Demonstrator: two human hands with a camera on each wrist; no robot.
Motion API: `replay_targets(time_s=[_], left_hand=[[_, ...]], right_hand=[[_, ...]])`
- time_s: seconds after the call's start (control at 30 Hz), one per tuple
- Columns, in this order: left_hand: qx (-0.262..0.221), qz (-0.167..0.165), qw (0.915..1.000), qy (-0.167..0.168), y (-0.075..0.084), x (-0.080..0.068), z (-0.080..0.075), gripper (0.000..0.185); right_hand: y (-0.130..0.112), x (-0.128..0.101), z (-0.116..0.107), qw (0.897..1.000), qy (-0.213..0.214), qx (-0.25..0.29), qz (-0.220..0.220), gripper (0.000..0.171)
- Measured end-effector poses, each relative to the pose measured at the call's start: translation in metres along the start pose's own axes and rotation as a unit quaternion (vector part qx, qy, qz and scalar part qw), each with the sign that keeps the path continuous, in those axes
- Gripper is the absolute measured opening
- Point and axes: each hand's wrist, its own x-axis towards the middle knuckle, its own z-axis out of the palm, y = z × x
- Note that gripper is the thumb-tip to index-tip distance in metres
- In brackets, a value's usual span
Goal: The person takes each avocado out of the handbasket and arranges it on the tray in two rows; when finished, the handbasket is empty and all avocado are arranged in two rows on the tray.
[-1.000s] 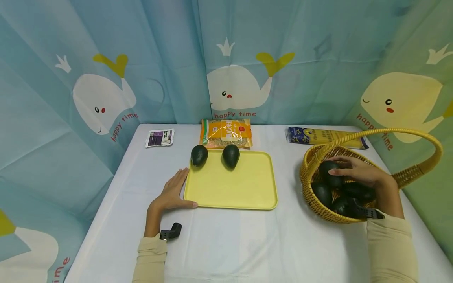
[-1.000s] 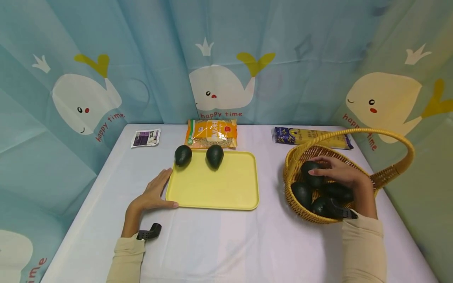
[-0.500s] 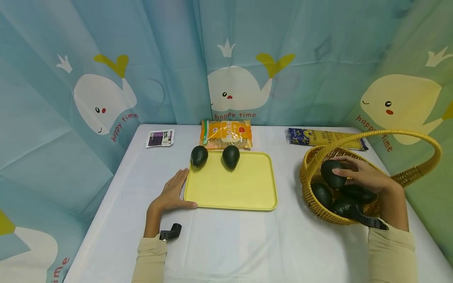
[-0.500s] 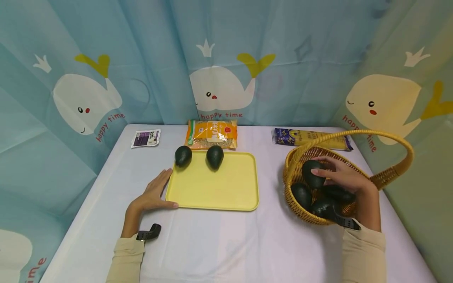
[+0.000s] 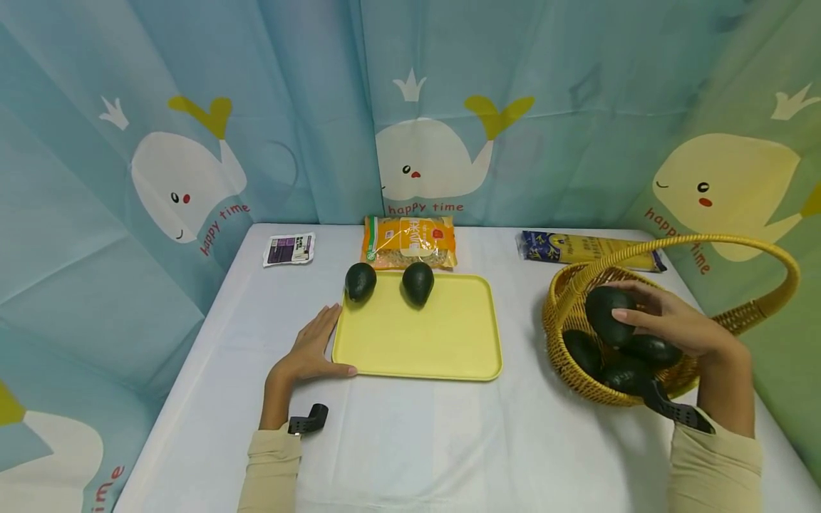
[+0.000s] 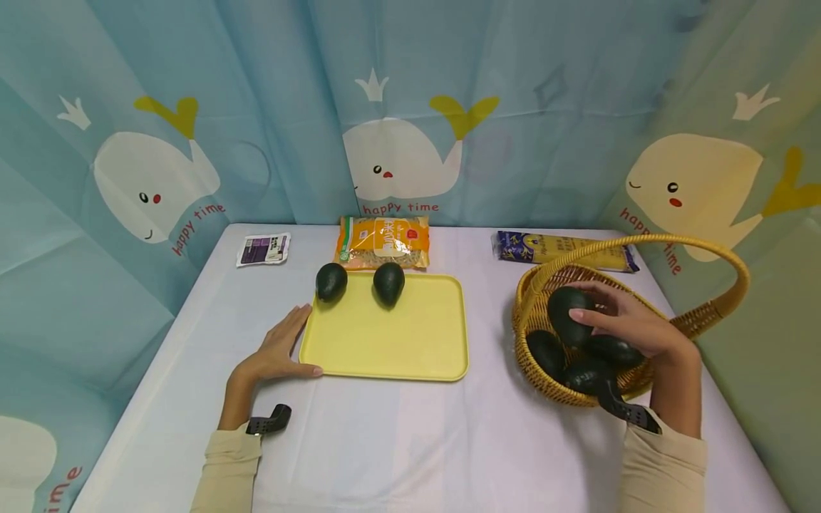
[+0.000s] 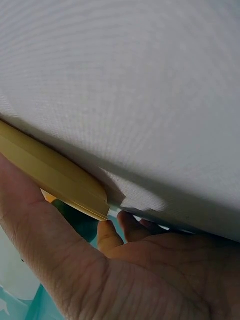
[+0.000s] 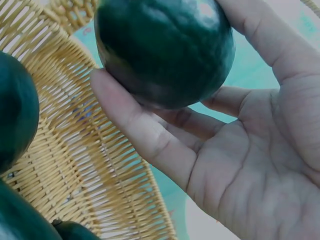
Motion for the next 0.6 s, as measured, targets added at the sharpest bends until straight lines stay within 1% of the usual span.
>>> replay_targets(time_s=[0.17,0.3,0.5,0.6], left_hand=[[0.003,-0.001,1.0,-0.003,0.0,0.0,0.0,0.13],[0.002,-0.003,1.0,-0.005,0.0,0.0,0.0,0.13],[0.001,0.001,1.0,-0.004,0.0,0.0,0.0,0.13],[-0.001,0.004,1.0,-0.003,0.0,0.0,0.0,0.13]], right_hand=[[-0.009,-0.005,0.003,1.0,-0.003,0.007,-0.023,0.043],[-0.015,-0.009,0.006,0.999,-0.015,0.023,-0.047,0.042],[-0.023,-0.013,0.012,0.994,-0.04,0.068,-0.072,0.046],[-0.025,-0.014,0.017,0.993,-0.04,0.078,-0.077,0.046]])
